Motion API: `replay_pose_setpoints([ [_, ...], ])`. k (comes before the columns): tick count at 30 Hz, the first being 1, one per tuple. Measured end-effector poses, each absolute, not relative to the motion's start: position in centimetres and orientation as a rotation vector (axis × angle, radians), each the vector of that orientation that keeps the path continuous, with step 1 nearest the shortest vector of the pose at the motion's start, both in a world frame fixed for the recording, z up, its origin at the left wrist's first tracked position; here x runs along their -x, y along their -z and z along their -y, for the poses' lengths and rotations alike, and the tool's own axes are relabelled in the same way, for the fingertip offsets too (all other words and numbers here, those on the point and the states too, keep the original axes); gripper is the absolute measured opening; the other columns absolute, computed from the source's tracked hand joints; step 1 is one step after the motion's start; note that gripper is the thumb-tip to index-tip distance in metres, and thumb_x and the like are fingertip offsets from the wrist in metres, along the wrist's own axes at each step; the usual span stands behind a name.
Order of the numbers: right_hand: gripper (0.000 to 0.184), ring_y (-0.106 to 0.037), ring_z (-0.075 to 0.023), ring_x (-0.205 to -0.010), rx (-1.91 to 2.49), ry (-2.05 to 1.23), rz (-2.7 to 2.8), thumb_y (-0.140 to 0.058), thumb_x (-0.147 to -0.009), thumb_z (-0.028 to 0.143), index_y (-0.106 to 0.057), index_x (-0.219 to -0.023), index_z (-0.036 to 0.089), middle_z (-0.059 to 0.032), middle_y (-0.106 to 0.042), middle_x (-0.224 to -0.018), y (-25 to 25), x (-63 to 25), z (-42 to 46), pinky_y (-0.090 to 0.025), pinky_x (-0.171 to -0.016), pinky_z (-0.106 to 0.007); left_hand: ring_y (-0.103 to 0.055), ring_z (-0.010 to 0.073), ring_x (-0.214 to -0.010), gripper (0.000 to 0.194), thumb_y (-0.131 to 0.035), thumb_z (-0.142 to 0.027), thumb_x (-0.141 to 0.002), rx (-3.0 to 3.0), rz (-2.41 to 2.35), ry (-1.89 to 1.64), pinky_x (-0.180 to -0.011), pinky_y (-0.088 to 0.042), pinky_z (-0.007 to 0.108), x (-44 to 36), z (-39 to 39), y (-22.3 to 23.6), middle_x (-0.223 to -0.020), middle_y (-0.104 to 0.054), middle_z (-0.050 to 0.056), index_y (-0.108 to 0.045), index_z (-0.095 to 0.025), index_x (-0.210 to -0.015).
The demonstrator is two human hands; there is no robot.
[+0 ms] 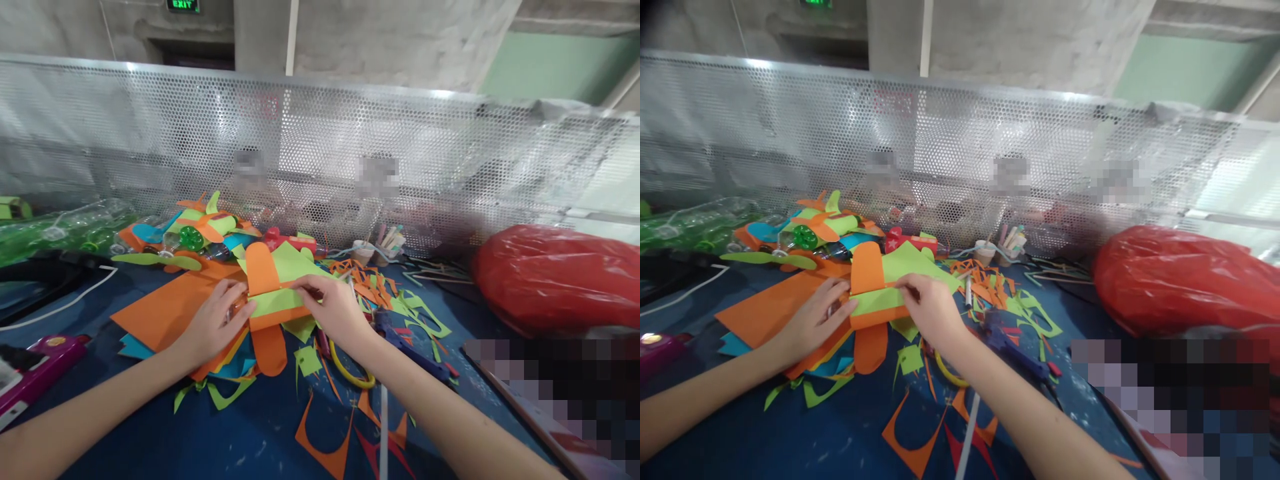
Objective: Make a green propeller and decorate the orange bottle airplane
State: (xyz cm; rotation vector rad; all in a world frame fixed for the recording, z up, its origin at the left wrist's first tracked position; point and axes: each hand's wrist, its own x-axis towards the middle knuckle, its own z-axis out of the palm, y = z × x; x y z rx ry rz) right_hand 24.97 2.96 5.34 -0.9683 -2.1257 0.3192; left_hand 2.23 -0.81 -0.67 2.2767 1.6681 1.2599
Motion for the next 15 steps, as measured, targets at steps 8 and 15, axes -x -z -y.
replay_pose_setpoints([
  [8, 0.022, -0.061, -0.0217, -0.094, 0.819, 0.189, 2.364, -0.052, -0.091, 0.008, -0.066, -0.106, 0.015, -0.0089, -0.069, -0.099, -4.1, -25.2, -3.2, -0.049, -0.085, -0.033, -0.059, 0.0199, -0.078, 0.031, -0.043, -0.047, -0.093, -2.23, -1.666, -1.266, -0.075, -0.049, 0.035, -2.3, 0.8, 0.6, -0.101, -0.055, 0.005, -0.054, -0.022, -0.107],
  [15, 0.019, -0.054, -0.0239, -0.094, 0.865, 0.59, 2.362, -0.051, -0.091, 0.01, -0.065, -0.102, 0.017, -0.0109, -0.064, -0.108, -3.6, -25.3, -3.2, -0.046, -0.08, -0.036, -0.061, 0.0267, -0.093, 0.035, -0.044, -0.049, -0.09, -2.18, -1.644, -1.215, -0.079, -0.048, 0.037, -2.3, 0.7, 0.5, -0.103, -0.062, 0.007, -0.056, -0.021, -0.108],
])
